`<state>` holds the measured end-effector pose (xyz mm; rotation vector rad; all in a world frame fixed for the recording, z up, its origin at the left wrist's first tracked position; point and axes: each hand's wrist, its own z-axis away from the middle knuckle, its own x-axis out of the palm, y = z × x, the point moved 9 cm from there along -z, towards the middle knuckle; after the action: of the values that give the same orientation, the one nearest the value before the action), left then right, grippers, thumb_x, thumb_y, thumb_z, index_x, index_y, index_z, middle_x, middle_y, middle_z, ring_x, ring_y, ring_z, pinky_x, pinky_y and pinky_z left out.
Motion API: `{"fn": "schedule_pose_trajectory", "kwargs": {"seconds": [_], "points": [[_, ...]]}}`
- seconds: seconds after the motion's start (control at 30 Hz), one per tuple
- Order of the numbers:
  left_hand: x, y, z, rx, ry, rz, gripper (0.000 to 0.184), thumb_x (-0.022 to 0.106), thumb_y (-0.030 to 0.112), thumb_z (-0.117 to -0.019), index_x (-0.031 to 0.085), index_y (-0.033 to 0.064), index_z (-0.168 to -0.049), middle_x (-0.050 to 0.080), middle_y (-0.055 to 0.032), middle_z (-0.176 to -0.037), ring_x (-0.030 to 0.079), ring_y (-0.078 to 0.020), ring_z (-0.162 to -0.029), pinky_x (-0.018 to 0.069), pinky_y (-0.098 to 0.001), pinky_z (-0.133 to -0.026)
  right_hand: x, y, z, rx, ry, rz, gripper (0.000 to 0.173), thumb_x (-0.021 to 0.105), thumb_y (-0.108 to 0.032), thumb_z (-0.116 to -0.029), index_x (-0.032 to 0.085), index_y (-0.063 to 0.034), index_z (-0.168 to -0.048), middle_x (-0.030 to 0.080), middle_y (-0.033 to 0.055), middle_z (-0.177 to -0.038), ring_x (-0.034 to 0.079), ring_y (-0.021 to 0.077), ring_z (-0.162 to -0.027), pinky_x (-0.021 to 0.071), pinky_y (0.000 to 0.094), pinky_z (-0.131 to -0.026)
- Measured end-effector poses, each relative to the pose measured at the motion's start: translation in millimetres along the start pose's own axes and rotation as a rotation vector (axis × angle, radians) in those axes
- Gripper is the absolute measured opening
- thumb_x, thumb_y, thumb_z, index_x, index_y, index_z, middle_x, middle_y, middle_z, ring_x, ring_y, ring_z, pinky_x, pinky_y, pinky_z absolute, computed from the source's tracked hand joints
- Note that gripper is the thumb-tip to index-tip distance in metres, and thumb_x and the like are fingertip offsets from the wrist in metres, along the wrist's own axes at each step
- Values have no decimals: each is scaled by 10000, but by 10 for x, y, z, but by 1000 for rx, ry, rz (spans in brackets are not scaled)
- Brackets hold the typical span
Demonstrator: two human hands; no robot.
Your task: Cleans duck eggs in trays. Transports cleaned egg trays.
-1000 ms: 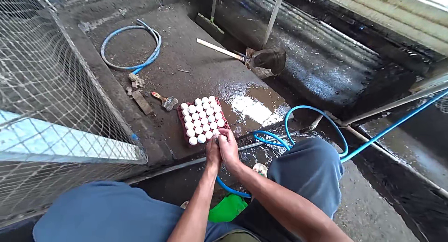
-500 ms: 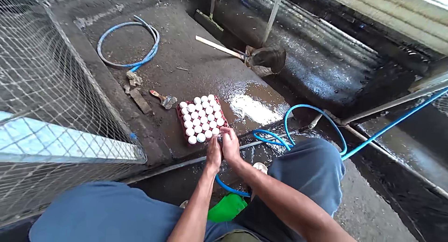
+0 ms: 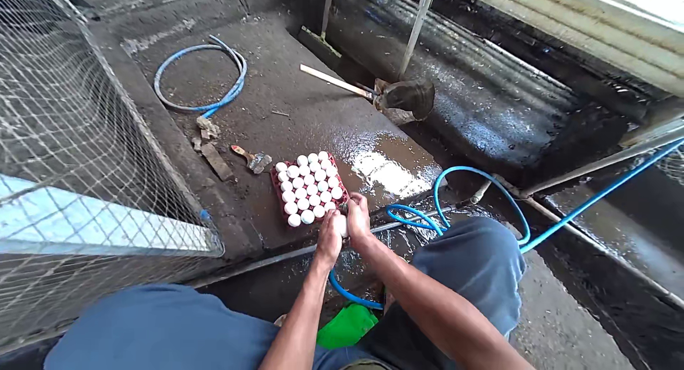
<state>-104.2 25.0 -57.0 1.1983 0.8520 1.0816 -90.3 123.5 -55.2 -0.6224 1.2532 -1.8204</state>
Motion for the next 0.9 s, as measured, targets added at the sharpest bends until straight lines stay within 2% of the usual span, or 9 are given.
{"fn": "schedule_pose_trajectory", "kwargs": {"seconds": [0.13, 0.23, 0.33, 0.47, 0.53, 0.6, 0.7, 0.8, 0.9], "points": [[-59, 63, 44, 21, 61, -33, 465, 228, 149, -1100, 534, -140, -1296, 572, -249, -1309, 544, -204, -1227, 404, -335, -1100, 107, -41, 185, -103, -89, 45, 443, 334, -129, -1040, 517, 33, -1410, 562, 218, -1404, 539, 269, -1307, 435, 453, -1096], [-25, 30, 53, -40, 41, -41, 488, 214, 187, -1087, 573, -98, -1252, 605, -212, -1217, 578, -198, -1129, 461, -371, -1007, 56, 24, -24, -36, -59, -24, 400, 409, -135, -1060, 505, -23, -1432, 587, 206, -1362, 588, 279, -1223, 489, 486, -1013], [-83, 81, 101, -28, 122, -16, 439, 248, 119, -1101, 536, -143, -1303, 590, -245, -1280, 560, -181, -1180, 418, -321, -1064, 140, -35, 223, -125, -121, 38, 429, 410, -139, -1034, 587, -11, -1404, 474, 196, -1542, 446, 263, -1438, 383, 451, -1165], [-65, 27, 94, -101, 83, 23, 504, 208, 183, -1087, 526, -115, -1341, 565, -247, -1332, 550, -217, -1222, 428, -378, -1068, 87, 12, 26, -11, -65, -34, 433, 425, -111, -1046, 463, -24, -1468, 550, 215, -1412, 563, 287, -1258, 482, 489, -1018], [-93, 120, 111, -48, 146, 1, 466, 228, 132, -1098, 550, -155, -1275, 588, -262, -1274, 559, -208, -1182, 417, -342, -1060, 127, -64, 220, -73, -95, 11, 427, 362, -126, -1052, 492, 16, -1434, 563, 215, -1399, 551, 265, -1285, 454, 452, -1066], [-69, 75, 97, -57, 93, -22, 472, 217, 149, -1105, 547, -131, -1296, 586, -240, -1290, 556, -199, -1194, 420, -340, -1068, 113, -69, 228, -121, -113, 21, 432, 361, -106, -1036, 542, 31, -1402, 567, 210, -1415, 537, 258, -1324, 441, 437, -1103], [37, 37, 77, -87, 43, -22, 506, 204, 210, -1089, 549, -81, -1317, 589, -214, -1282, 570, -213, -1175, 460, -393, -1024, 13, -44, -15, -29, -81, -6, 386, 401, -142, -1063, 512, -12, -1409, 609, 201, -1321, 605, 267, -1187, 498, 478, -998], [-18, 161, 103, -24, 94, -84, 441, 247, 117, -1098, 535, -148, -1301, 577, -264, -1310, 549, -232, -1227, 401, -363, -1093, 64, -123, 289, -140, -122, 43, 418, 351, -129, -1051, 559, 38, -1372, 592, 203, -1375, 558, 239, -1291, 443, 424, -1092], [15, 40, 79, -64, 57, -56, 490, 218, 175, -1094, 545, -117, -1313, 572, -253, -1317, 548, -240, -1221, 418, -399, -1077, -3, -56, 96, -47, -66, 19, 434, 385, -101, -1052, 467, 8, -1464, 544, 229, -1427, 544, 289, -1302, 450, 476, -1072]]}}
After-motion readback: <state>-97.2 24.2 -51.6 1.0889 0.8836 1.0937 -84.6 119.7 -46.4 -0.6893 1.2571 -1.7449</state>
